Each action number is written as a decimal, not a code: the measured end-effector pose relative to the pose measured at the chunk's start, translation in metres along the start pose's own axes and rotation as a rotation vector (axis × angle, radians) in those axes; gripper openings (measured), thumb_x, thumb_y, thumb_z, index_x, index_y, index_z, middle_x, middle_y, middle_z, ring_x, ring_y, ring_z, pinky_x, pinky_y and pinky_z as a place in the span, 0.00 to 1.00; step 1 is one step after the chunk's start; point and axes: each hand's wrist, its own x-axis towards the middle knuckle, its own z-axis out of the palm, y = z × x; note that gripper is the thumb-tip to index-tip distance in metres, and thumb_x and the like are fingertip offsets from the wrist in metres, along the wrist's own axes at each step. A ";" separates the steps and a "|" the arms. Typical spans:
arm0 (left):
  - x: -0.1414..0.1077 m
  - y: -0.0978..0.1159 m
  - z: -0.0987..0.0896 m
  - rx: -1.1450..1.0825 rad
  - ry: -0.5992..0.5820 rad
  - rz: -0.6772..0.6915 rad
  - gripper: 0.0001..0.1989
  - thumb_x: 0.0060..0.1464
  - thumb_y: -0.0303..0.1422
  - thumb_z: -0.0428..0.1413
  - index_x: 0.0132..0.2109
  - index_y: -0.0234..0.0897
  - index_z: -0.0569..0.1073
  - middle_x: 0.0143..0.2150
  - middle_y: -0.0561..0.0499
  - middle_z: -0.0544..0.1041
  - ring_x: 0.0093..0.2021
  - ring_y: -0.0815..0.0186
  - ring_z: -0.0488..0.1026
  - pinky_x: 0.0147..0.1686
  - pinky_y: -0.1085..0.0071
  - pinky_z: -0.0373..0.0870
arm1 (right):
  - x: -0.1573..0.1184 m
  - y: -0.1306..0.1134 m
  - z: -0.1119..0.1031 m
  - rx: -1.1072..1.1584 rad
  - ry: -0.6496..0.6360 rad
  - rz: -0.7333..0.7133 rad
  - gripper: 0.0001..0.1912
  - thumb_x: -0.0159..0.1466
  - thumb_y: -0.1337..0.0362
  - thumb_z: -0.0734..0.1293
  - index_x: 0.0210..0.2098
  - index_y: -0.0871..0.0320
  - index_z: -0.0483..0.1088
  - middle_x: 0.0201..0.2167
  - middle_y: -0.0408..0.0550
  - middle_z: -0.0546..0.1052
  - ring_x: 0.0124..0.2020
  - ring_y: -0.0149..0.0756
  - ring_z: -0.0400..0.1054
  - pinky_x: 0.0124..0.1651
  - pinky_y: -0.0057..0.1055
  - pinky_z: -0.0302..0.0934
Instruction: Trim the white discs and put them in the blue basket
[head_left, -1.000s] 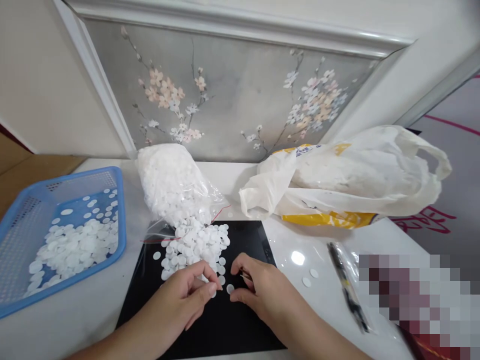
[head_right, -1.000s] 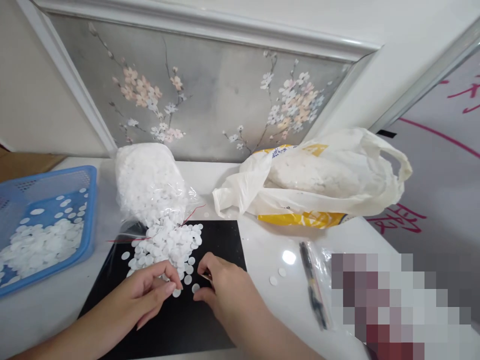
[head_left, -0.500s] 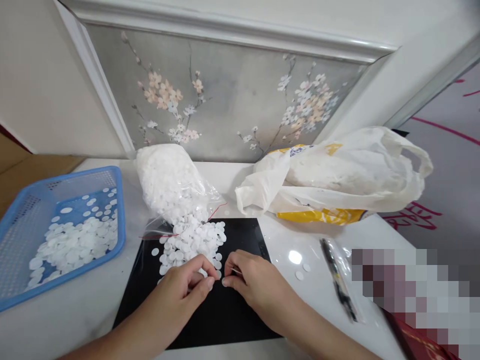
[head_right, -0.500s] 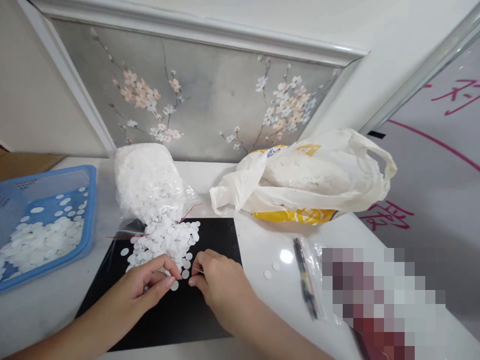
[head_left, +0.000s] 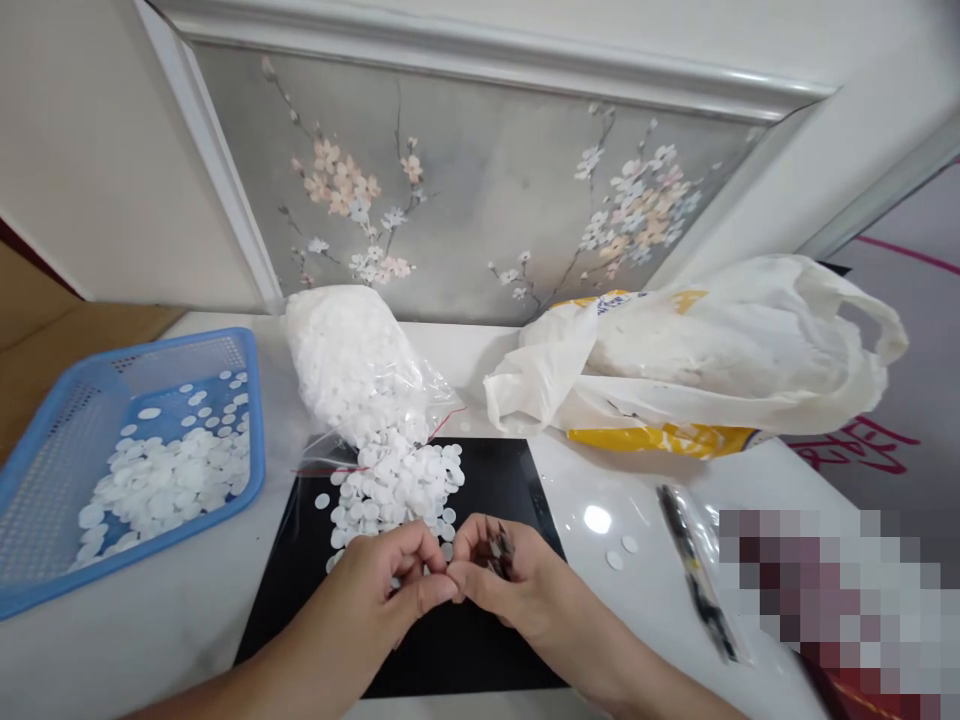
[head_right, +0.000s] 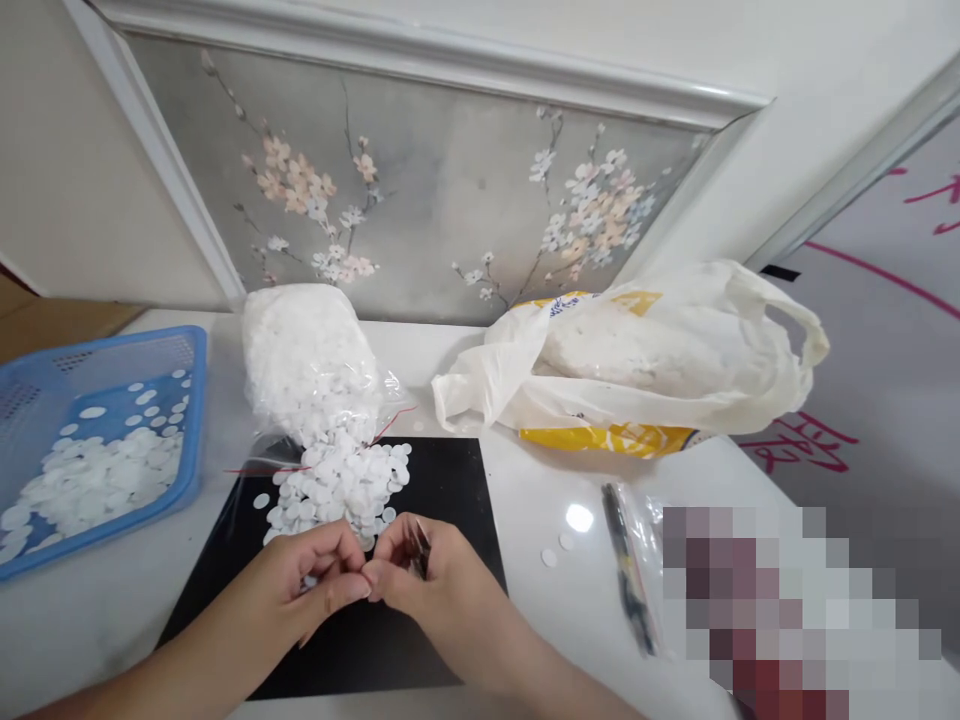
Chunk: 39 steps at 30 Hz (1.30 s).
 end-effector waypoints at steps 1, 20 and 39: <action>0.000 0.000 0.000 -0.027 0.004 -0.001 0.12 0.58 0.41 0.52 0.31 0.39 0.66 0.22 0.61 0.61 0.22 0.71 0.53 0.23 0.73 0.48 | 0.000 0.001 0.000 0.018 -0.011 -0.008 0.19 0.60 0.48 0.68 0.28 0.57 0.65 0.22 0.40 0.68 0.22 0.28 0.51 0.26 0.27 0.46; 0.002 -0.007 -0.001 -0.183 -0.152 0.043 0.26 0.48 0.59 0.55 0.29 0.40 0.63 0.14 0.63 0.62 0.17 0.73 0.53 0.23 0.74 0.47 | -0.008 -0.004 0.006 0.032 -0.053 -0.012 0.23 0.56 0.44 0.69 0.23 0.58 0.65 0.19 0.40 0.66 0.24 0.30 0.55 0.29 0.28 0.49; -0.010 0.010 -0.008 -0.060 -0.225 0.036 0.17 0.59 0.47 0.50 0.31 0.40 0.64 0.20 0.59 0.65 0.24 0.69 0.58 0.28 0.71 0.51 | -0.012 0.000 0.005 0.047 -0.096 -0.030 0.27 0.56 0.39 0.67 0.24 0.57 0.62 0.19 0.37 0.60 0.22 0.28 0.50 0.26 0.29 0.45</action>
